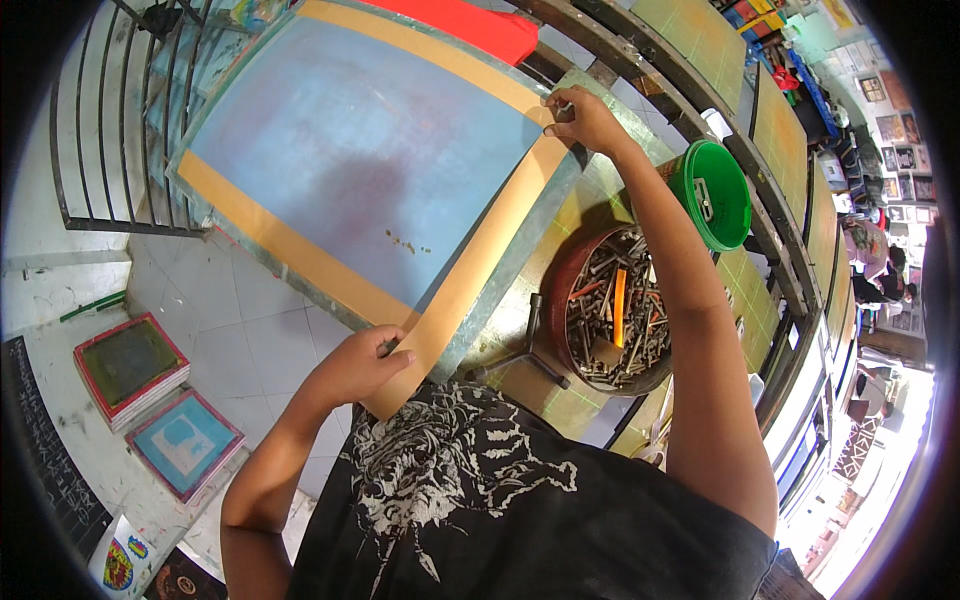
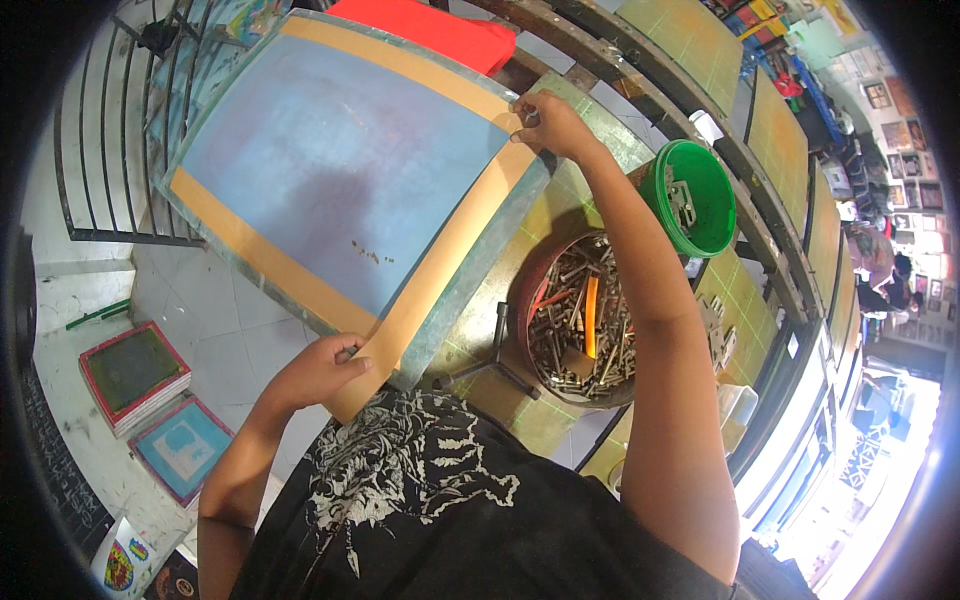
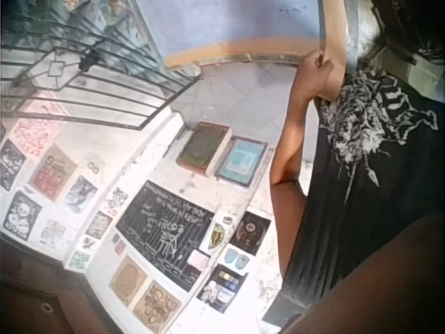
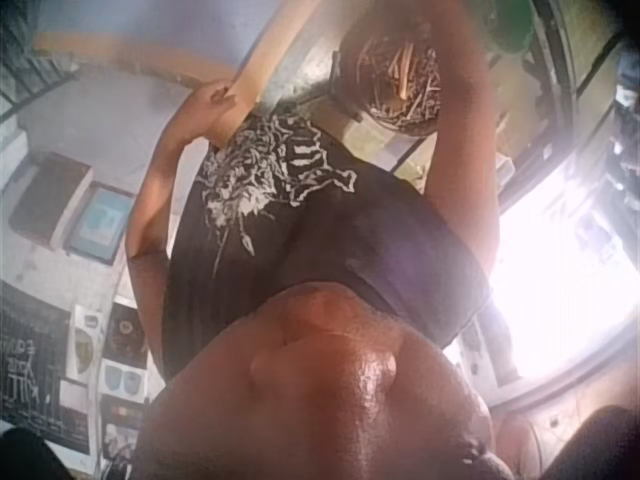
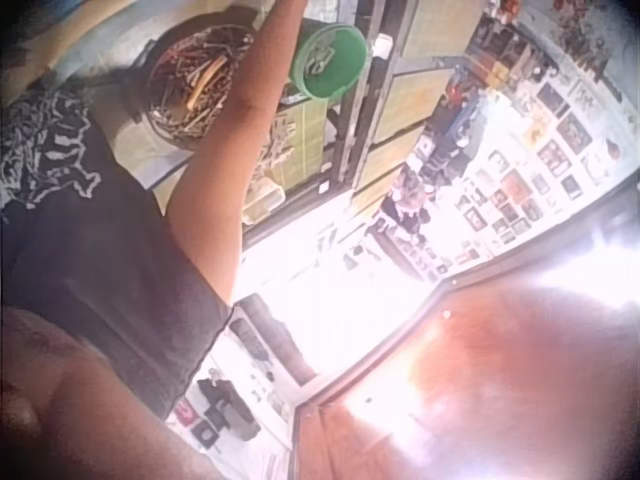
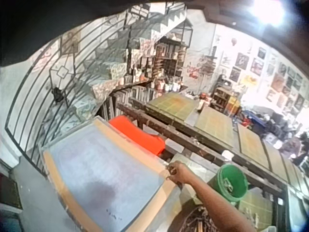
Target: The person prepares a screen-printing frame by wiping it with a small block and then applying tape along the edges of the screen by hand.
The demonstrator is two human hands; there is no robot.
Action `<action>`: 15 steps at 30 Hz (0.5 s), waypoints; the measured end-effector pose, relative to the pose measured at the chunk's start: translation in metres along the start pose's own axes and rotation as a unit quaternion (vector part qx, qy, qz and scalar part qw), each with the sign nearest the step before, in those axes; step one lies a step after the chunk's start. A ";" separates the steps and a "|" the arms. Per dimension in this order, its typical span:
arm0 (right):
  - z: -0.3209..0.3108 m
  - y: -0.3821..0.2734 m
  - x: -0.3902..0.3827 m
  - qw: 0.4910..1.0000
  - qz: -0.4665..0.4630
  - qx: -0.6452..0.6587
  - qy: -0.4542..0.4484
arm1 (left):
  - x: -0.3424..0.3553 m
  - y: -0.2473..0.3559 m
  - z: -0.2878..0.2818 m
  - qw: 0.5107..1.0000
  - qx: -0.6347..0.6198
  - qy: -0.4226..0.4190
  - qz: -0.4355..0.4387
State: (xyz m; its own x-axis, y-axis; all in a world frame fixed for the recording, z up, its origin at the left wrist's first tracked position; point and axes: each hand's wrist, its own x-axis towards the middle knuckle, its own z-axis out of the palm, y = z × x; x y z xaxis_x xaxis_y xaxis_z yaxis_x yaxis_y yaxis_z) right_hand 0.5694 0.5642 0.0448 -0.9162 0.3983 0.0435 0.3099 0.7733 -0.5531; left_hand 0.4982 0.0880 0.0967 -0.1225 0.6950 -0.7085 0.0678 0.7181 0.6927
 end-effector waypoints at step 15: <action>0.004 -0.016 -0.045 0.993 -0.051 -0.106 0.029 | 0.000 0.000 0.003 0.998 -0.059 0.004 -0.006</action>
State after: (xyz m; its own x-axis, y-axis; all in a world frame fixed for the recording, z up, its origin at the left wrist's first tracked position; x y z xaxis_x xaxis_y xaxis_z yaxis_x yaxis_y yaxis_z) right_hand 0.6046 0.5317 0.0488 -0.9311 0.3363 0.1415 0.2689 0.8945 -0.3570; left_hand 0.5011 0.0881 0.0961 -0.1299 0.6859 -0.7160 -0.0516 0.7165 0.6957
